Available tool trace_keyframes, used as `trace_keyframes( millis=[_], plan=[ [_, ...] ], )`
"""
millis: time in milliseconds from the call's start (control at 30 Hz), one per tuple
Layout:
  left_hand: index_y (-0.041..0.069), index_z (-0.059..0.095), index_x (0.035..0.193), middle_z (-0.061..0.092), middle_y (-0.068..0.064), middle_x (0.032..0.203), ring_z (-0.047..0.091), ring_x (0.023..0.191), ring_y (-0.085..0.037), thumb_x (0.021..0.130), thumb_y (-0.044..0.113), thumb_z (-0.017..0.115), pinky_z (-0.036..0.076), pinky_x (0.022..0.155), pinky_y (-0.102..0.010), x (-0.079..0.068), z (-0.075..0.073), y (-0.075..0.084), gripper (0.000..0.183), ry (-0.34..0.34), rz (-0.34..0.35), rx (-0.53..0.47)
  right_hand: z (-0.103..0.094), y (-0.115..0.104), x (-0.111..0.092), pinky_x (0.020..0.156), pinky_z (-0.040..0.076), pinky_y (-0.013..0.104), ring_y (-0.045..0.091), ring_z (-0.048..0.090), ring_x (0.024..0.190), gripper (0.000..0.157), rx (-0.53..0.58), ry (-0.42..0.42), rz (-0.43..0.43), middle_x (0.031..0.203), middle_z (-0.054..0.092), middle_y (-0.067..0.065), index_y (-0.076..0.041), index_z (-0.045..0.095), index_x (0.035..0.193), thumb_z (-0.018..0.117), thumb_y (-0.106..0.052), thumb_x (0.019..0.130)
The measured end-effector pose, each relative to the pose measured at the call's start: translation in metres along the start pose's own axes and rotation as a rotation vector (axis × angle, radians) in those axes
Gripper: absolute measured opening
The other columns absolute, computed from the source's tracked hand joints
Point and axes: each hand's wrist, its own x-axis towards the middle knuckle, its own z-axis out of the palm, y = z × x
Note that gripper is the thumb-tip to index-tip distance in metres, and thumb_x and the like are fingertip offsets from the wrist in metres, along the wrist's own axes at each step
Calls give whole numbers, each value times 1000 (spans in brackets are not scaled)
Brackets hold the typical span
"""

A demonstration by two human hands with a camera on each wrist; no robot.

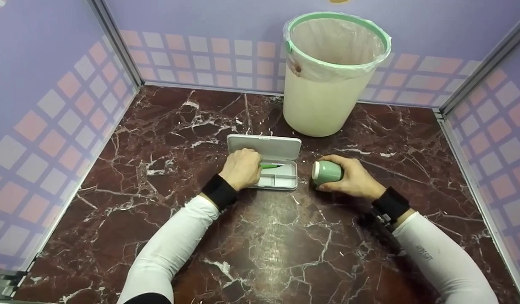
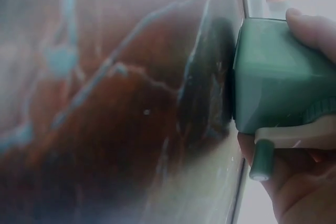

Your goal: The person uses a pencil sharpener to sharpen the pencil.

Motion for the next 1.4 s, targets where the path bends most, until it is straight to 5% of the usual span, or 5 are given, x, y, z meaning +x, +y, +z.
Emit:
trace_keyframes(
  millis=[367, 733, 1133, 1400],
  plan=[
    [9, 78, 82, 80, -17, 94, 81, 89, -46, 94, 7, 69, 66, 73, -62, 3, -2, 0, 15, 6, 0, -18, -7, -9, 1, 86, 56, 29, 25, 72, 101, 77, -55, 10, -23, 127, 81, 16, -6, 70, 146, 104, -19, 78],
    [12, 85, 102, 85, -10, 99, 81, 90, -35, 100, 22, 71, 65, 81, -56, -2, -15, 29, 17, 65, 106, -217, -32, -53, 9, 82, 55, 26, 22, 73, 96, 74, -99, 67, -135, 121, 83, 13, -9, 72, 143, 104, -19, 77],
    [-1, 81, 122, 85, -18, 116, 83, 97, -30, 97, 17, 79, 69, 89, -41, -13, -30, 75, 31, 365, 185, -550, -49, -98, 20, 75, 52, 27, 26, 75, 88, 74, -214, 181, -209, 115, 84, 16, -7, 72, 142, 103, -28, 79],
    [-10, 63, 148, 71, -31, 149, 74, 137, -40, 97, 23, 81, 59, 119, -43, -19, -32, 108, 64, 441, 150, -653, -38, -105, 23, 72, 52, 34, 29, 74, 84, 74, -232, 257, -185, 110, 83, 18, -5, 71, 141, 102, -31, 79]
  ],
)
